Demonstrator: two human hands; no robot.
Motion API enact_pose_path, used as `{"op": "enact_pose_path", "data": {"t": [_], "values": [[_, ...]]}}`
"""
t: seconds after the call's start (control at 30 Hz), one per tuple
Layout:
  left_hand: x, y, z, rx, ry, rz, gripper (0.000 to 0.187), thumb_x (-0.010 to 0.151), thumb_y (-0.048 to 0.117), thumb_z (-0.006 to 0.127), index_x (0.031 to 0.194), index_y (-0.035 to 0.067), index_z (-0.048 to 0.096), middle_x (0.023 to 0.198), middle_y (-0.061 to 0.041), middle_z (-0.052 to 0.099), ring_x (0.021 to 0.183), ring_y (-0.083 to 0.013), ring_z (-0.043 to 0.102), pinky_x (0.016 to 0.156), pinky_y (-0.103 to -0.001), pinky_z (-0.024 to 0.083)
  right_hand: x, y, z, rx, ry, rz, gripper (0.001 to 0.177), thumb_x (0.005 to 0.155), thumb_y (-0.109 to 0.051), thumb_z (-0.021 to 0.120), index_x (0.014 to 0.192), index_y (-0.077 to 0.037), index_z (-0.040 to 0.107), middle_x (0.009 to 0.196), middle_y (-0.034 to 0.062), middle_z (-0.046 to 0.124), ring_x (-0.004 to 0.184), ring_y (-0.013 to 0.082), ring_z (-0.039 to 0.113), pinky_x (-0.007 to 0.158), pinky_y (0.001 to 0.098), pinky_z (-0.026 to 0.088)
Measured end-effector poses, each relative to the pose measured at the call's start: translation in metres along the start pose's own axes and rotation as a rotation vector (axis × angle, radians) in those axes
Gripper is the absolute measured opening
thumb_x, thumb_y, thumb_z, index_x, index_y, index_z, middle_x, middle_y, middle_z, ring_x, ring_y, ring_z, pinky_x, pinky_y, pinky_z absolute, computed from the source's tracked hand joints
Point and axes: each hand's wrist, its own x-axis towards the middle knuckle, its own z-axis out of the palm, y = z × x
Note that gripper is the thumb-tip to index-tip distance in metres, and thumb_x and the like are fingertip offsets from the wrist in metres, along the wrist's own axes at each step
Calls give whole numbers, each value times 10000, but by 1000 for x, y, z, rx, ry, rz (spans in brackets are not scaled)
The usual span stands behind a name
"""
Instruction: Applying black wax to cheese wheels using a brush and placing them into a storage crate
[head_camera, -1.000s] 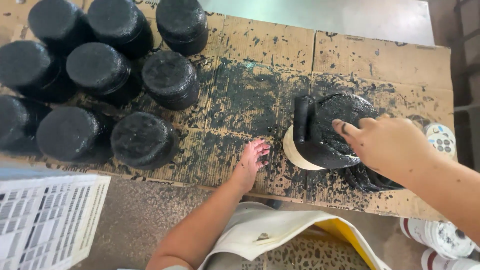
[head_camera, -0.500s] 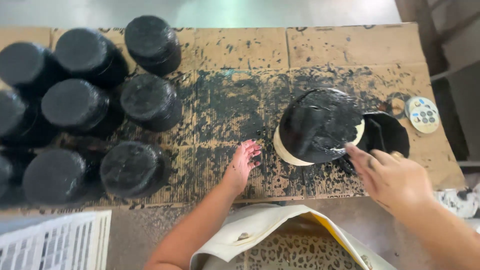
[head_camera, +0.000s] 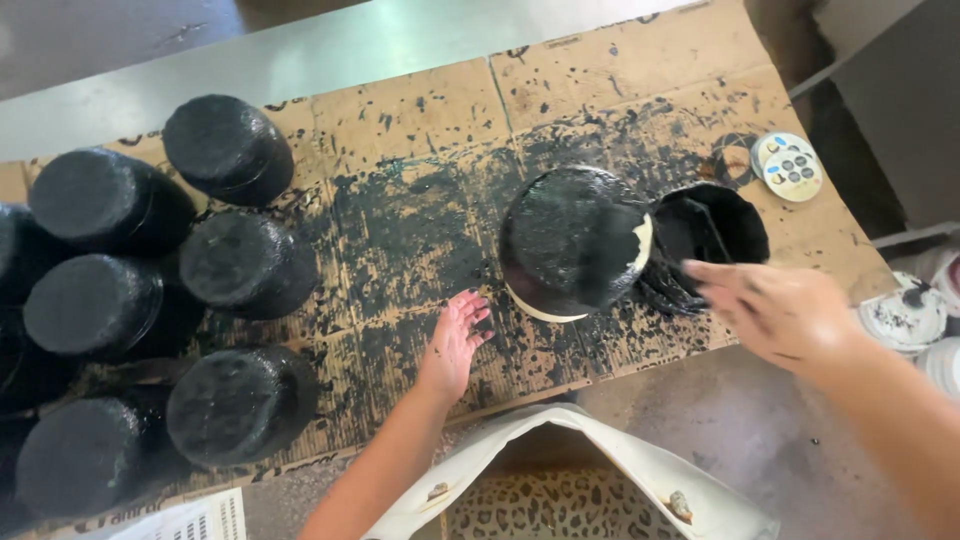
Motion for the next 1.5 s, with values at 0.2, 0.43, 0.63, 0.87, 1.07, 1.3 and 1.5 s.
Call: {"op": "enact_pose_path", "data": {"t": [0.2,0.43,0.63,0.87,1.07,1.3,1.5], "values": [[2,1,15,39,-125,60,788,953,587,327,1555,78,339,1589,-130,400,1458,-298,401,1153,-502,380,-2,17,7,320,108,-16,362,992,-314,561,1325,-242,681,1035,-81,784,735,162,740,710,336,573],[15,-21,20,-67,-80,121,740,1018,512,263,1606,71,180,1681,-138,191,1521,-331,283,1214,-585,314,0,49,25,463,30,126,412,1016,-362,489,1358,-198,651,1144,0,772,901,210,744,846,369,557],[18,-35,34,-26,-67,221,732,1033,580,274,1628,154,261,1641,-65,332,1454,-276,356,1156,-550,346,16,4,22,696,214,232,254,1013,-320,625,1244,-284,726,908,95,772,873,378,737,791,479,583],[5,-18,59,-2,-7,221,777,1012,616,274,1639,159,229,1667,-71,300,1486,-300,325,1157,-583,328,-6,29,63,793,172,410,244,1014,-328,654,1245,-309,730,866,62,766,813,276,756,789,444,590],[10,-37,38,64,50,189,812,996,659,262,1612,131,279,1662,-117,319,1509,-340,302,1169,-595,321,33,4,51,1366,244,415,223,1043,-108,567,1232,-138,681,573,14,440,509,92,450,415,175,335],[-4,-14,70,10,50,216,801,1018,637,263,1626,115,230,1676,-119,273,1516,-353,279,1156,-636,307,-17,11,65,1260,85,549,261,1027,-119,583,1257,-80,698,515,92,538,423,181,469,406,264,355],[-4,-16,62,51,43,204,820,1018,640,278,1642,113,199,1677,-121,254,1491,-344,306,1148,-601,343,-2,4,34,1046,239,468,237,1046,-138,630,1265,-169,717,692,121,641,629,205,578,614,342,491]]}}
